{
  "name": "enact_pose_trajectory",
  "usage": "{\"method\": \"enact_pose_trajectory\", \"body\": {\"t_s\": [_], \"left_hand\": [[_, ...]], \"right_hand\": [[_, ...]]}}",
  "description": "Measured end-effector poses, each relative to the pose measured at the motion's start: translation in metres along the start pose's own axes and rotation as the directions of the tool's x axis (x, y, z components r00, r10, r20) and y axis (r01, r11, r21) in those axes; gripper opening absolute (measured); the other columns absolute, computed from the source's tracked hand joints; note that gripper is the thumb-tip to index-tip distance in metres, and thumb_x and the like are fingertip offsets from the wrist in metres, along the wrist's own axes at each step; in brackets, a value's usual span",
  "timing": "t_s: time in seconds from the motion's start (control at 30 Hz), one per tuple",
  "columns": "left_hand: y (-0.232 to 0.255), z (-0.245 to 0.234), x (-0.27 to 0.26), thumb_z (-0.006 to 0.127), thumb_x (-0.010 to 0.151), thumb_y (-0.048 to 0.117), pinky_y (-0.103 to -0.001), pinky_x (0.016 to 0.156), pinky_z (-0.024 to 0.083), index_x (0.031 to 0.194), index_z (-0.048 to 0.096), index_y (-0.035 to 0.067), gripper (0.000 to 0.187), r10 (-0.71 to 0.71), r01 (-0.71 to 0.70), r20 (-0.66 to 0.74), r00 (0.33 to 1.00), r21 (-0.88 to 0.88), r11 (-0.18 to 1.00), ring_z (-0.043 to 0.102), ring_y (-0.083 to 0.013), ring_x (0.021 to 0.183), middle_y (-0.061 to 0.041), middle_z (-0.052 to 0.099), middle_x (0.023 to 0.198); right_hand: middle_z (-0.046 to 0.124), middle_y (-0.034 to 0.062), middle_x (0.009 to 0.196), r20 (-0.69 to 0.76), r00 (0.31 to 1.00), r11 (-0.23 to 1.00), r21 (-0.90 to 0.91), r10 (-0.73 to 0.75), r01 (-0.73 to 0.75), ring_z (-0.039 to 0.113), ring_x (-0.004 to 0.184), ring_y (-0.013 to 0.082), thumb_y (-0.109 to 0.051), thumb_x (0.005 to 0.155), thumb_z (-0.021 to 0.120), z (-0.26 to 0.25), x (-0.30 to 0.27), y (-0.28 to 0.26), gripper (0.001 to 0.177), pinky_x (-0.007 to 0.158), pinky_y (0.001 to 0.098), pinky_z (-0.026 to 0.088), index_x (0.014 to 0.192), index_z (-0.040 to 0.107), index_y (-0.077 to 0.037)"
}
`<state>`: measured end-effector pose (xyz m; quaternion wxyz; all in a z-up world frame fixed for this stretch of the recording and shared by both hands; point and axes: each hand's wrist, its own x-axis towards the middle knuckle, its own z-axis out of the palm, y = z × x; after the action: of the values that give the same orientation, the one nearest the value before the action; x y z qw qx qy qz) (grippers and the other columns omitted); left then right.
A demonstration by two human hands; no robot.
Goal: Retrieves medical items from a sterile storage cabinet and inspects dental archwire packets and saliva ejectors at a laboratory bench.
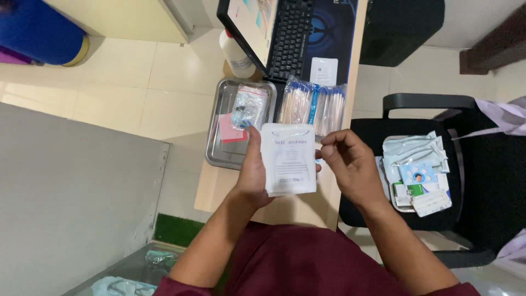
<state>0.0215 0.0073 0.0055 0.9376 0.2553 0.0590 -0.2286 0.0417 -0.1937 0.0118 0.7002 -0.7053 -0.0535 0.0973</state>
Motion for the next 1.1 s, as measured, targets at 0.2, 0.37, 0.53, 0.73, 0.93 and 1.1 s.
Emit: {"method": "enact_pose_trajectory", "body": {"t_s": [0.2, 0.37, 0.53, 0.73, 0.93, 1.1], "left_hand": [[-0.016, 0.008, 0.012, 0.019, 0.102, 0.078, -0.048, 0.110, 0.052, 0.153, 0.043, -0.007, 0.101, -0.031, 0.029, 0.173, 0.984, 0.016, 0.999, 0.063, -0.0359, 0.126, -0.026, 0.060, 0.139], [-0.020, 0.000, 0.013, 0.036, 0.104, 0.058, -0.047, 0.112, 0.051, 0.152, 0.043, -0.005, 0.079, -0.101, 0.099, 0.177, 0.979, 0.020, 0.995, 0.062, -0.0335, 0.129, -0.022, 0.059, 0.143], [-0.020, -0.021, 0.013, 0.050, 0.102, 0.026, -0.047, 0.112, 0.051, 0.150, 0.044, -0.006, 0.059, -0.192, 0.185, 0.122, 0.974, 0.068, 0.980, 0.063, -0.0330, 0.128, -0.022, 0.060, 0.141], [-0.014, -0.021, 0.007, 0.049, 0.101, 0.025, -0.050, 0.107, 0.053, 0.146, 0.046, -0.006, 0.055, -0.167, 0.168, 0.068, 0.984, -0.015, 0.986, 0.064, -0.0351, 0.123, -0.021, 0.062, 0.135], [-0.007, -0.020, -0.001, 0.047, 0.102, 0.033, -0.053, 0.110, 0.050, 0.151, 0.042, -0.008, 0.064, -0.188, 0.197, 0.112, 0.976, -0.075, 0.978, 0.063, -0.0398, 0.126, -0.026, 0.059, 0.140], [0.001, -0.029, -0.010, 0.047, 0.100, 0.042, -0.057, 0.112, 0.047, 0.154, 0.038, -0.008, 0.074, -0.182, 0.199, 0.124, 0.976, -0.142, 0.970, 0.058, -0.0460, 0.129, -0.033, 0.054, 0.145]], "right_hand": [[0.061, 0.0002, 0.088, -0.114, 0.993, 0.988, -0.151, 0.005, -0.022, 0.054, 0.079, 0.0062, -0.008, 0.086, 0.084, -0.003, -0.022, -0.019, 0.030, 0.070, 0.0223, 0.049, 0.105, 0.061, -0.001], [0.062, -0.0002, 0.088, -0.184, 0.983, 0.997, -0.079, -0.006, -0.009, 0.056, 0.079, 0.0060, -0.008, 0.088, 0.080, -0.007, -0.031, -0.023, 0.024, 0.071, 0.0213, 0.051, 0.102, 0.062, -0.003], [0.066, -0.0002, 0.087, -0.246, 0.969, 0.999, -0.024, 0.031, -0.038, 0.062, 0.080, 0.0058, -0.007, 0.093, 0.074, -0.012, -0.037, -0.029, 0.014, 0.074, 0.0214, 0.055, 0.099, 0.062, -0.005], [0.061, 0.0002, 0.093, -0.298, 0.953, 0.959, 0.251, -0.051, 0.130, 0.056, 0.083, 0.0061, 0.000, 0.098, 0.075, -0.038, -0.034, -0.011, 0.016, 0.079, 0.0202, 0.051, 0.107, 0.061, -0.002], [0.068, 0.0072, 0.099, -0.298, 0.951, 0.943, 0.285, -0.084, 0.172, 0.064, 0.087, 0.0099, 0.003, 0.101, 0.070, -0.037, -0.034, -0.022, 0.017, 0.082, 0.0225, 0.055, 0.113, 0.059, 0.000], [0.069, 0.0091, 0.105, -0.305, 0.945, 0.928, 0.307, -0.116, 0.212, 0.066, 0.093, 0.0112, 0.005, 0.102, 0.070, -0.042, -0.031, -0.019, 0.019, 0.089, 0.0231, 0.056, 0.116, 0.058, 0.001]]}}
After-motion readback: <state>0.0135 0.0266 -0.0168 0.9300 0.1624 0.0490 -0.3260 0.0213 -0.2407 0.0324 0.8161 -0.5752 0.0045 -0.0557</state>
